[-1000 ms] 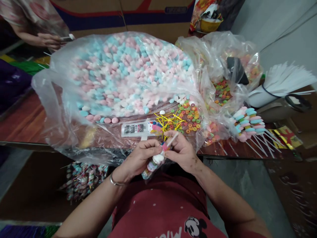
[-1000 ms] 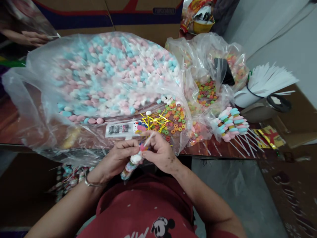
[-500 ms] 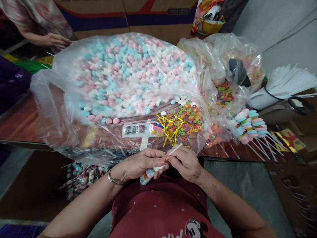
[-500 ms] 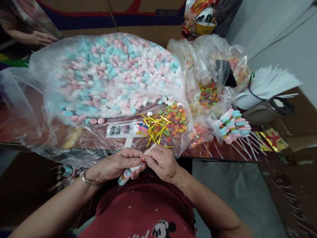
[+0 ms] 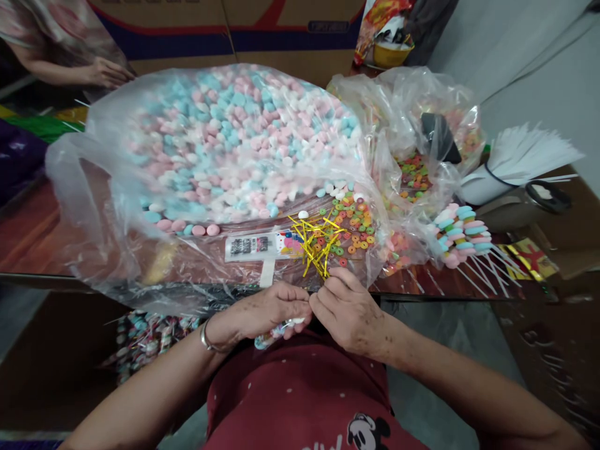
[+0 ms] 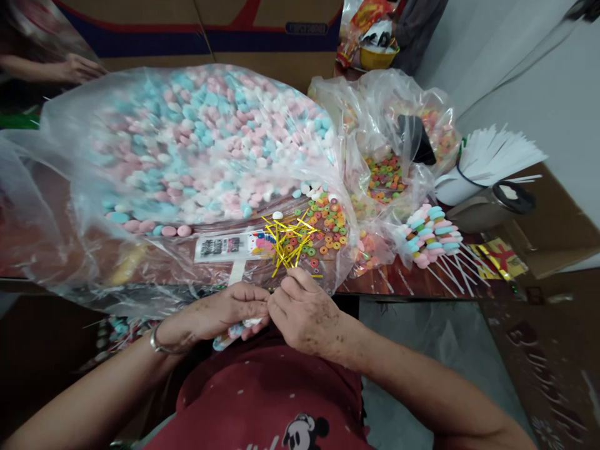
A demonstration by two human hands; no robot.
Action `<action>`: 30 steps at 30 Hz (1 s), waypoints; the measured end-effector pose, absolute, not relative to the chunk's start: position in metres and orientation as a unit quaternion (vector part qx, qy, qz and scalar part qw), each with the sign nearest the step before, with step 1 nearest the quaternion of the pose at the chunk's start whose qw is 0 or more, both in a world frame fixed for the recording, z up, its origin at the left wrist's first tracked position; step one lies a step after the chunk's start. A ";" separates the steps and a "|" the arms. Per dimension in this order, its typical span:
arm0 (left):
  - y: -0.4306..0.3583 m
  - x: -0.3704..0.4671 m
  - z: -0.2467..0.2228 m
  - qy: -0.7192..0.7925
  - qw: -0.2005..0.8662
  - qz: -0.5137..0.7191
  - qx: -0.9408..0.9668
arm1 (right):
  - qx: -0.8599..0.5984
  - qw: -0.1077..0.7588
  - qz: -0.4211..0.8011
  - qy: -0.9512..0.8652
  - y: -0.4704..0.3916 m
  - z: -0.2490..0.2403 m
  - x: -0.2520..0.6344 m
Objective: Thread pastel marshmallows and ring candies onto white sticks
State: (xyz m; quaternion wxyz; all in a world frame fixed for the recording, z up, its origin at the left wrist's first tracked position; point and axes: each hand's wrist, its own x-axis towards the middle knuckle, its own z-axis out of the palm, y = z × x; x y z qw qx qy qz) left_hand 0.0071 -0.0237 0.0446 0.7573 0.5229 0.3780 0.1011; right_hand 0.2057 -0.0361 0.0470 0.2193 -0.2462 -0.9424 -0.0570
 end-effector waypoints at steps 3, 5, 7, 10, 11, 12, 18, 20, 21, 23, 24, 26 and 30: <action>-0.033 0.009 0.046 0.394 0.525 0.172 0.735 | -0.302 0.228 -0.007 -0.926 -0.039 0.040 0.202; -0.040 0.011 0.044 0.368 0.347 0.218 0.834 | -0.341 0.225 0.046 -0.912 -0.042 0.038 0.201; -0.044 0.011 0.041 0.330 0.242 0.241 0.880 | -0.353 0.220 0.094 -0.905 -0.042 0.040 0.205; -0.044 0.009 0.037 0.342 0.235 0.297 0.860 | -0.368 0.258 0.123 -0.885 -0.031 0.046 0.222; -0.042 0.008 0.037 0.369 0.269 0.321 0.830 | -0.388 0.274 0.118 -0.872 -0.025 0.047 0.230; -0.040 0.007 0.037 0.402 0.315 0.343 0.788 | -0.417 0.281 0.103 -0.858 -0.018 0.046 0.238; -0.034 0.012 0.043 0.494 0.616 0.409 0.458 | -0.497 0.117 -0.082 -0.856 0.009 0.015 0.261; -0.033 0.016 0.043 0.488 0.662 0.414 0.390 | -0.494 0.098 -0.121 -0.855 0.011 0.006 0.259; -0.032 0.018 0.043 0.487 0.678 0.415 0.364 | -0.494 0.101 -0.131 -0.853 0.012 0.004 0.258; -0.030 0.023 0.043 0.484 0.698 0.418 0.323 | -0.503 0.121 -0.131 -0.846 0.012 0.005 0.256; -0.029 0.026 0.043 0.480 0.706 0.418 0.310 | -0.510 0.142 -0.122 -0.839 0.012 0.008 0.254; -0.026 0.032 0.044 0.461 0.724 0.421 0.294 | -0.517 0.210 -0.080 -0.826 0.010 0.015 0.250; -0.020 0.044 0.043 0.430 0.755 0.412 0.274 | -0.479 0.362 0.129 -0.789 0.001 0.029 0.228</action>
